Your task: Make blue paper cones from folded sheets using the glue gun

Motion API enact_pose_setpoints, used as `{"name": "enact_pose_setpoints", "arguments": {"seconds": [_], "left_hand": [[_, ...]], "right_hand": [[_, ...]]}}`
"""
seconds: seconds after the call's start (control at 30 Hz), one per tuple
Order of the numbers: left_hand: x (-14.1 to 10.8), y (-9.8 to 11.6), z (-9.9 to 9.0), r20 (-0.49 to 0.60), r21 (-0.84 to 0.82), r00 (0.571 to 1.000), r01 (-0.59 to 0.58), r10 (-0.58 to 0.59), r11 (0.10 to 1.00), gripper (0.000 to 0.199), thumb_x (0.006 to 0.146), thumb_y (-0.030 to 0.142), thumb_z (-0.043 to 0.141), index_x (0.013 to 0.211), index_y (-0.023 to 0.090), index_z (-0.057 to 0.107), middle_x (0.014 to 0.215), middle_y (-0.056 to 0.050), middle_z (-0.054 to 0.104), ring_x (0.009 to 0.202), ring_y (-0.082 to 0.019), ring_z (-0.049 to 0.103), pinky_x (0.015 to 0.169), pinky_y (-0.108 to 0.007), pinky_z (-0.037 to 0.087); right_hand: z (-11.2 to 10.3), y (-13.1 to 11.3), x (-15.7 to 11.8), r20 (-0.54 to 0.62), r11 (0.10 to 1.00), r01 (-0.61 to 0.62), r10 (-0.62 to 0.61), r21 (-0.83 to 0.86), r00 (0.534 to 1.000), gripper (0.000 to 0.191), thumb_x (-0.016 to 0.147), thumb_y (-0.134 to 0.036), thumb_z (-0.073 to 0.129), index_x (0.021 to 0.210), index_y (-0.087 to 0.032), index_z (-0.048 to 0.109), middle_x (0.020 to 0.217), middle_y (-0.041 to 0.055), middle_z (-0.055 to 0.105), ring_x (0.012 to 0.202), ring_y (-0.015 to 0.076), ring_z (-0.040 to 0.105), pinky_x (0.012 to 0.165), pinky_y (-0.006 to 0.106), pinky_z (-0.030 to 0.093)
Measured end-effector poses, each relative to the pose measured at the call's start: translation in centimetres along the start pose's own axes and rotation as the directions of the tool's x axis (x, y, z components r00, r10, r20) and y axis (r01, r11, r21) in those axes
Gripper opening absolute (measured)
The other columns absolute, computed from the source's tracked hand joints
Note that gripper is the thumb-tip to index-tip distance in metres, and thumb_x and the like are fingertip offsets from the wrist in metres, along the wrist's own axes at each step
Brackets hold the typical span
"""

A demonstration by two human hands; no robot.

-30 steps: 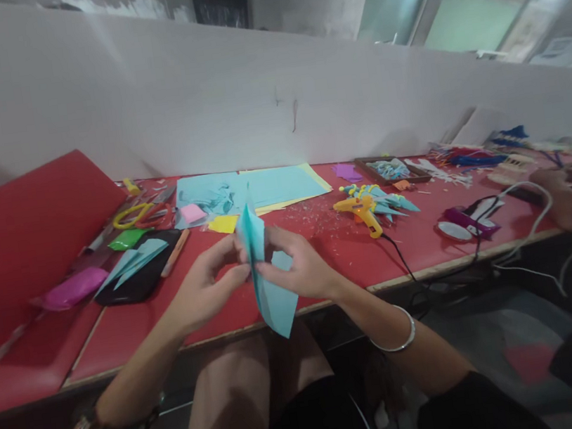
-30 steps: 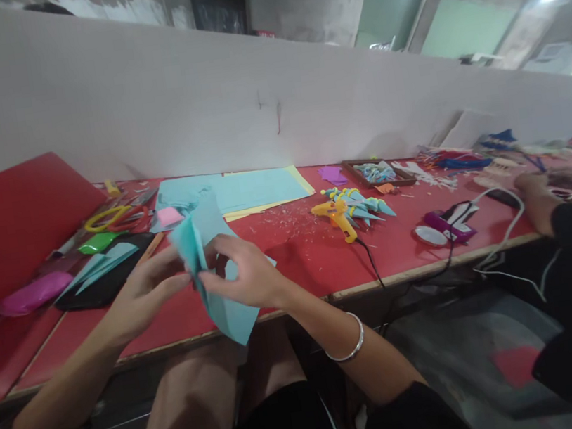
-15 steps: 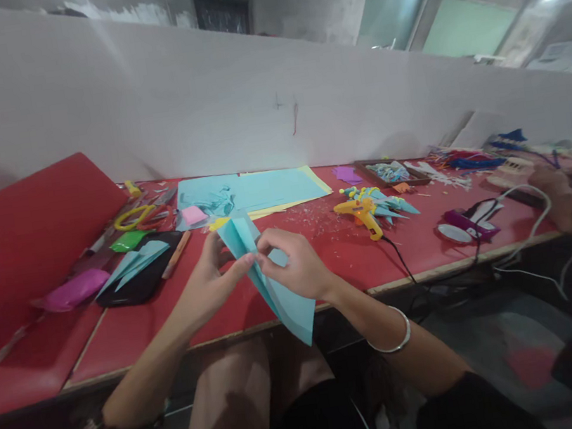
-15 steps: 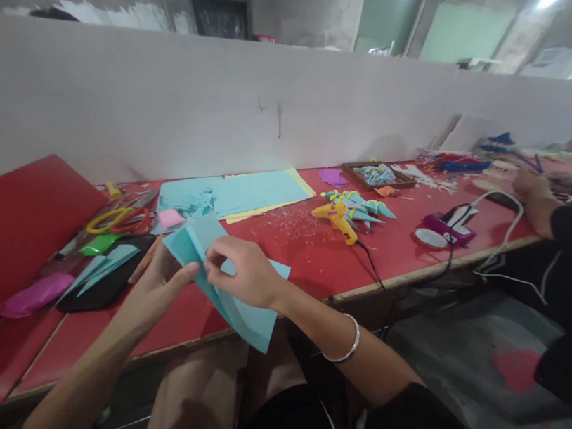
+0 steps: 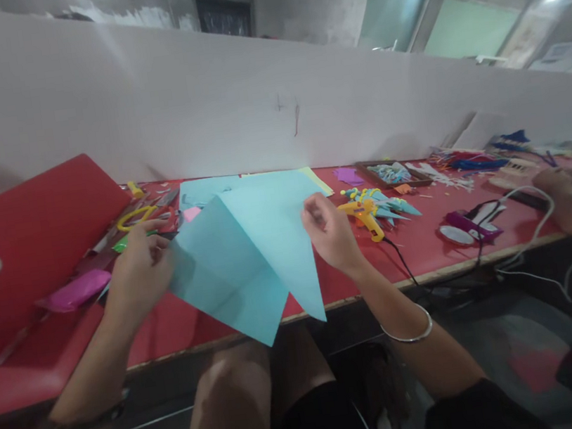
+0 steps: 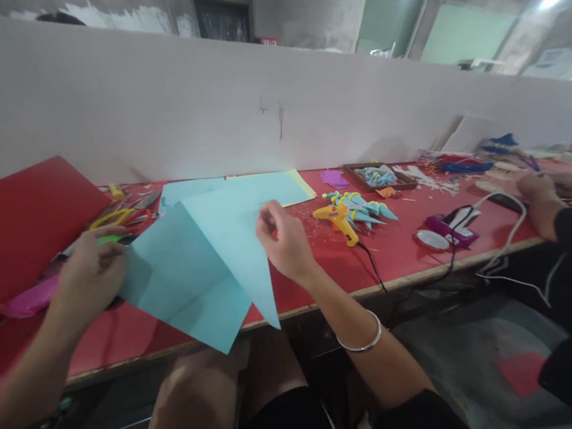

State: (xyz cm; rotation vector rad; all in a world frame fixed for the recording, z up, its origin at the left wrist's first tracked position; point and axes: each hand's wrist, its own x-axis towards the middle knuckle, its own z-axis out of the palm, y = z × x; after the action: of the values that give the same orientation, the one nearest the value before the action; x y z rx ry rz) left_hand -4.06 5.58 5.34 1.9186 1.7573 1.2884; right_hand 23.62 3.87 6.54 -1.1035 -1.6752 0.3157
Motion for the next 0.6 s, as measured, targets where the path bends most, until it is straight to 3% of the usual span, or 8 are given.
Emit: {"name": "enact_pose_setpoints", "arguments": {"seconds": [0.07, 0.13, 0.17, 0.2, 0.3, 0.4, 0.5, 0.6], "left_hand": [[0.4, 0.3, -0.8, -0.051, 0.219, 0.997, -0.04, 0.052, 0.975, 0.031, 0.071, 0.017, 0.042, 0.1, 0.022, 0.051, 0.081, 0.004, 0.055, 0.066, -0.012, 0.051, 0.06, -0.029, 0.036], [1.0, 1.2, -1.3, -0.012, 0.365, 0.996, -0.074, 0.084, 0.928, 0.026, 0.074, 0.019, 0.04, 0.095, 0.02, 0.055, 0.085, 0.001, 0.058, 0.077, -0.017, 0.055, 0.066, -0.032, 0.038], [1.2, 1.8, -1.3, 0.047, 0.391, 0.989, -0.146, 0.139, 0.909, 0.026, 0.077, 0.022, 0.039, 0.097, 0.019, 0.056, 0.09, -0.001, 0.059, 0.086, -0.02, 0.055, 0.073, -0.034, 0.04], [1.5, 2.6, -1.1, -0.005, 0.399, 0.979, -0.183, 0.202, 0.899, 0.027, 0.078, 0.022, 0.037, 0.094, 0.017, 0.058, 0.092, -0.003, 0.06, 0.091, -0.022, 0.055, 0.078, -0.036, 0.04], [2.3, 5.3, 0.4, 0.092, 0.405, 0.95, -0.31, 0.299, 0.86, 0.036, 0.084, 0.033, 0.034, 0.109, 0.015, 0.054, 0.11, -0.01, 0.059, 0.103, -0.025, 0.052, 0.087, -0.039, 0.039], [2.6, 7.7, 2.0, 0.001, 0.51, 0.931, -0.313, 0.364, 0.801, 0.04, 0.085, 0.038, 0.036, 0.114, 0.016, 0.052, 0.113, -0.011, 0.058, 0.11, -0.027, 0.047, 0.101, -0.045, 0.025], [2.8, 9.3, 2.5, -0.131, 0.547, 0.869, -0.339, 0.478, 0.766, 0.038, 0.086, 0.036, 0.037, 0.117, 0.019, 0.051, 0.116, -0.009, 0.056, 0.113, -0.024, 0.045, 0.107, -0.046, 0.009], [3.3, 10.1, 2.2, -0.186, 0.469, 0.865, -0.338, 0.466, 0.816, 0.033, 0.087, 0.029, 0.034, 0.111, 0.019, 0.055, 0.111, -0.006, 0.059, 0.107, -0.02, 0.048, 0.105, -0.042, 0.014]], "right_hand": [[-0.2, 0.5, 0.3, -0.058, 0.997, -0.026, 0.022, -0.074, 0.998, 0.009, 0.084, -0.028, 0.038, 0.078, -0.021, 0.037, 0.062, -0.0028, 0.041, 0.052, 0.0088, 0.039, 0.051, 0.024, 0.029], [-0.3, 0.7, 0.5, -0.092, 0.991, -0.01, -0.003, -0.137, 0.996, 0.009, 0.086, -0.028, 0.036, 0.08, -0.021, 0.036, 0.058, -0.0045, 0.037, 0.047, 0.0084, 0.034, 0.049, 0.025, 0.026], [-0.3, 0.8, 0.6, -0.097, 0.988, 0.014, -0.029, -0.155, 0.995, 0.009, 0.086, -0.028, 0.035, 0.081, -0.021, 0.036, 0.055, -0.0056, 0.034, 0.045, 0.0081, 0.031, 0.049, 0.025, 0.025], [-0.3, 0.7, 0.6, -0.096, 0.986, 0.048, -0.064, -0.161, 0.993, 0.009, 0.087, -0.028, 0.034, 0.082, -0.021, 0.036, 0.053, -0.0065, 0.031, 0.043, 0.0079, 0.029, 0.048, 0.025, 0.024], [-0.1, 0.3, 0.5, -0.089, 0.968, 0.206, -0.221, -0.145, 0.971, 0.007, 0.087, -0.026, 0.035, 0.084, -0.021, 0.036, 0.054, -0.0068, 0.034, 0.042, 0.0069, 0.03, 0.047, 0.024, 0.025], [0.1, -0.2, 0.3, -0.111, 0.917, 0.375, -0.391, -0.136, 0.914, 0.002, 0.087, -0.022, 0.037, 0.086, -0.021, 0.038, 0.065, -0.0035, 0.045, 0.051, 0.0068, 0.04, 0.05, 0.022, 0.03], [0.0, -0.5, -0.1, -0.136, 0.898, 0.428, -0.439, -0.099, 0.888, 0.002, 0.087, -0.021, 0.038, 0.089, -0.022, 0.039, 0.072, -0.0018, 0.048, 0.058, 0.0071, 0.045, 0.054, 0.022, 0.035], [-0.1, -0.7, -0.6, -0.153, 0.918, 0.396, -0.391, 0.0, 0.908, 0.003, 0.088, -0.024, 0.038, 0.091, -0.023, 0.04, 0.07, -0.003, 0.044, 0.052, 0.0057, 0.039, 0.049, 0.021, 0.032]]}}
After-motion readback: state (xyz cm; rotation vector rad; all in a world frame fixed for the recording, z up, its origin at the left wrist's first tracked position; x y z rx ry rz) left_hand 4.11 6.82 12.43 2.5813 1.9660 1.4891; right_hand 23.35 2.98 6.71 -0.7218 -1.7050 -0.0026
